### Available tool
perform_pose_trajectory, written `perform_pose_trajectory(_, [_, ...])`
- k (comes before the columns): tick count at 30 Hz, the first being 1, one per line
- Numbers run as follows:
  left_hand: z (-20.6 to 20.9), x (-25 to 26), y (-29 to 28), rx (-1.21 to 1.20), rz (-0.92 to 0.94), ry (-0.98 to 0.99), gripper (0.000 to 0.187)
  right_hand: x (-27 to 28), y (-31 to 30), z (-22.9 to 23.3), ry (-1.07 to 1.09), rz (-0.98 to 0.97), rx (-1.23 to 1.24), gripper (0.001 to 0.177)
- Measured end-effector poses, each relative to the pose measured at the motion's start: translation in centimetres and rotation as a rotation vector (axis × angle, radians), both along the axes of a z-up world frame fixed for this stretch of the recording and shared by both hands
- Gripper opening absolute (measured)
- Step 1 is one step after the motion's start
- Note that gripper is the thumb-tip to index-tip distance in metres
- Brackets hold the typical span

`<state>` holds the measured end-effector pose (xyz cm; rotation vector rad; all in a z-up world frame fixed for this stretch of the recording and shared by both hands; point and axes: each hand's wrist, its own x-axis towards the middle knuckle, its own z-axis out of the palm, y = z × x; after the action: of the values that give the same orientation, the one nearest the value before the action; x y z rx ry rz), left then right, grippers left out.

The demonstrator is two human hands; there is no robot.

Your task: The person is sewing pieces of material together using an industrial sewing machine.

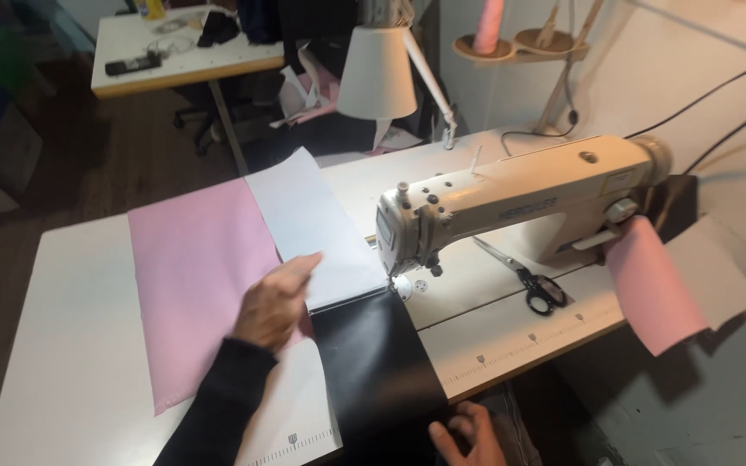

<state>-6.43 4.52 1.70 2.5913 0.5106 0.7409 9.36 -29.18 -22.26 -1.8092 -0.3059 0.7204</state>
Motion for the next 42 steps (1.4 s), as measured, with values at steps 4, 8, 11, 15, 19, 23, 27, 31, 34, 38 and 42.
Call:
perform_pose_trajectory(4, [0.2,-2.5,-1.0,-0.015,0.172,0.074,0.037,0.3,0.7,1.9,0.195,0.118,-0.136,0.031])
perform_pose_trajectory(8, [0.0,-3.7,-2.4,-0.084,0.173,0.343,0.050,2.1,1.2,2.8,0.344,0.226,0.198,0.026])
perform_pose_trajectory(11, [-0.7,-3.6,-3.1,-0.110,0.171,0.423,0.054,2.0,1.1,8.6,0.448,0.215,0.356,0.030])
perform_pose_trajectory(15, [-0.2,-2.4,-2.4,-0.083,0.168,0.383,0.056,4.2,1.8,5.1,0.429,0.059,0.404,0.037])
perform_pose_trajectory(19, [-0.3,-1.5,-2.3,-0.132,0.195,0.428,0.057,5.8,0.9,2.5,0.684,0.215,0.422,0.028])
perform_pose_trajectory(23, [0.8,-1.0,-2.6,-0.138,0.209,0.437,0.062,6.4,0.0,-1.3,0.713,0.178,0.275,0.032])
perform_pose_trajectory(27, [1.8,-1.2,-3.3,-0.174,0.220,0.412,0.061,7.0,2.1,8.2,0.820,0.187,0.109,0.051])
perform_pose_trajectory(31, [2.4,-1.8,-5.3,-0.094,0.205,0.357,0.062,9.4,2.7,15.0,0.748,0.318,0.195,0.039])
perform_pose_trajectory(34, [2.7,-2.4,-7.0,0.021,0.147,0.360,0.072,10.8,3.8,20.6,0.717,0.374,0.312,0.042])
perform_pose_trajectory(38, [2.2,-2.1,-8.6,-0.018,0.047,0.554,0.089,11.5,4.8,27.2,0.733,0.245,0.280,0.047])
perform_pose_trajectory(42, [1.6,0.2,-9.5,-0.182,-0.030,0.817,0.066,12.6,5.2,28.9,0.726,0.178,0.228,0.051])
